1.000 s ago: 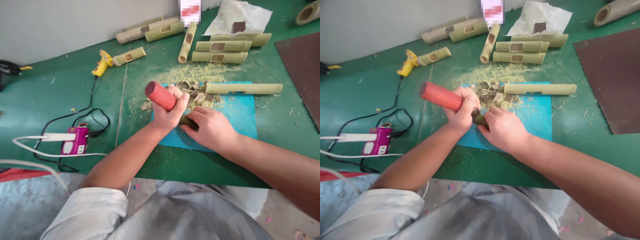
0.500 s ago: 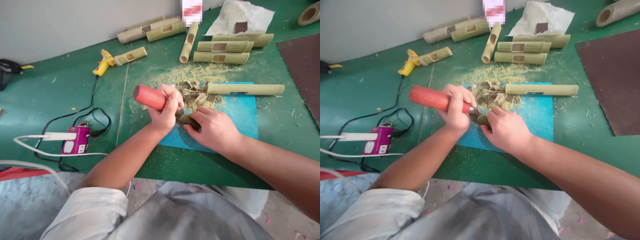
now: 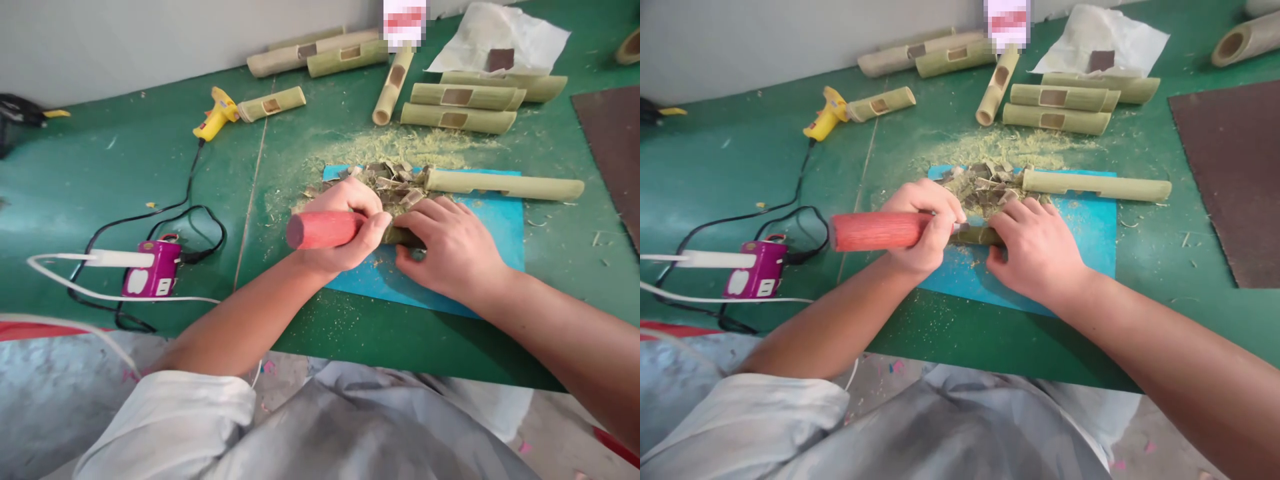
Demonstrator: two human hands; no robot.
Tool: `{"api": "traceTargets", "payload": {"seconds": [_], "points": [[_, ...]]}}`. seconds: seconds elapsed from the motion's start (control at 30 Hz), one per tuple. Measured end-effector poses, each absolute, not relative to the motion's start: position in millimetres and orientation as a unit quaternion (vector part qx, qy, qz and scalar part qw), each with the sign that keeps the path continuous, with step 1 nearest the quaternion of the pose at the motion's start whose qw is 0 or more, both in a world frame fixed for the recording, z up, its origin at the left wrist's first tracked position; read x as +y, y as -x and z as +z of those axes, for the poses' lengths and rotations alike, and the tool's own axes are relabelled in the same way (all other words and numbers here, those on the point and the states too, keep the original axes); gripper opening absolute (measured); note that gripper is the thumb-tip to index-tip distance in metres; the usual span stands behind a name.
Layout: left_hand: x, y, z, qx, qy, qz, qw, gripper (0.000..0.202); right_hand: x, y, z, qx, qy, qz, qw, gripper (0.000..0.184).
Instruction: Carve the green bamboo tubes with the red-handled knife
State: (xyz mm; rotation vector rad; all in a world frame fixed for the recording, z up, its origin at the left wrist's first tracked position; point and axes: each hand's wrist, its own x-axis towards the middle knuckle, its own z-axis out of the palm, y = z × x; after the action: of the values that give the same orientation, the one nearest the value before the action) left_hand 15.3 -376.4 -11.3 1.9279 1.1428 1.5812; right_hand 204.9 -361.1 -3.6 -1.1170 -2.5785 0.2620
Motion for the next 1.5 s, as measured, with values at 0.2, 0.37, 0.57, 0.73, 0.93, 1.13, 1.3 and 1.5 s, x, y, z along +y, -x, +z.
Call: {"api": "traceTargets", "payload": {"seconds": [0.2,0.37,0.57,0.73,0.93,1.13,1.3,1.5], "points": [[-379,-20,-6,0.364,-0.697,0.583,0.202,0.028,-356,-206,-4,-0.906,0.377,0.104,0.162,0.023],[-381,-19,-4,0.369,-0.699,0.57,0.225,0.033,-355,-208,-5,-0.903,0.376,0.117,0.171,0.023],[-379,-22,-3,0.382,-0.688,0.575,0.224,0.037,-353,-208,-6,-0.902,0.375,0.125,0.176,0.025],[-378,-23,-4,0.38,-0.687,0.573,0.234,0.032,-353,-208,-8,-0.906,0.352,0.138,0.189,0.024],[-376,-21,-12,0.388,-0.683,0.582,0.214,0.034,-355,-207,-8,-0.902,0.357,0.147,0.195,0.019],[-375,-20,-11,0.394,-0.685,0.575,0.211,0.032,-359,-207,-7,-0.89,0.375,0.157,0.204,0.018],[-374,-20,-9,0.399,-0.706,0.55,0.203,0.025,-362,-205,-8,-0.89,0.378,0.143,0.213,0.018],[-364,-26,-23,0.394,-0.67,0.587,0.225,0.03,-371,-196,-9,-0.892,0.389,0.131,0.192,0.024]]}}
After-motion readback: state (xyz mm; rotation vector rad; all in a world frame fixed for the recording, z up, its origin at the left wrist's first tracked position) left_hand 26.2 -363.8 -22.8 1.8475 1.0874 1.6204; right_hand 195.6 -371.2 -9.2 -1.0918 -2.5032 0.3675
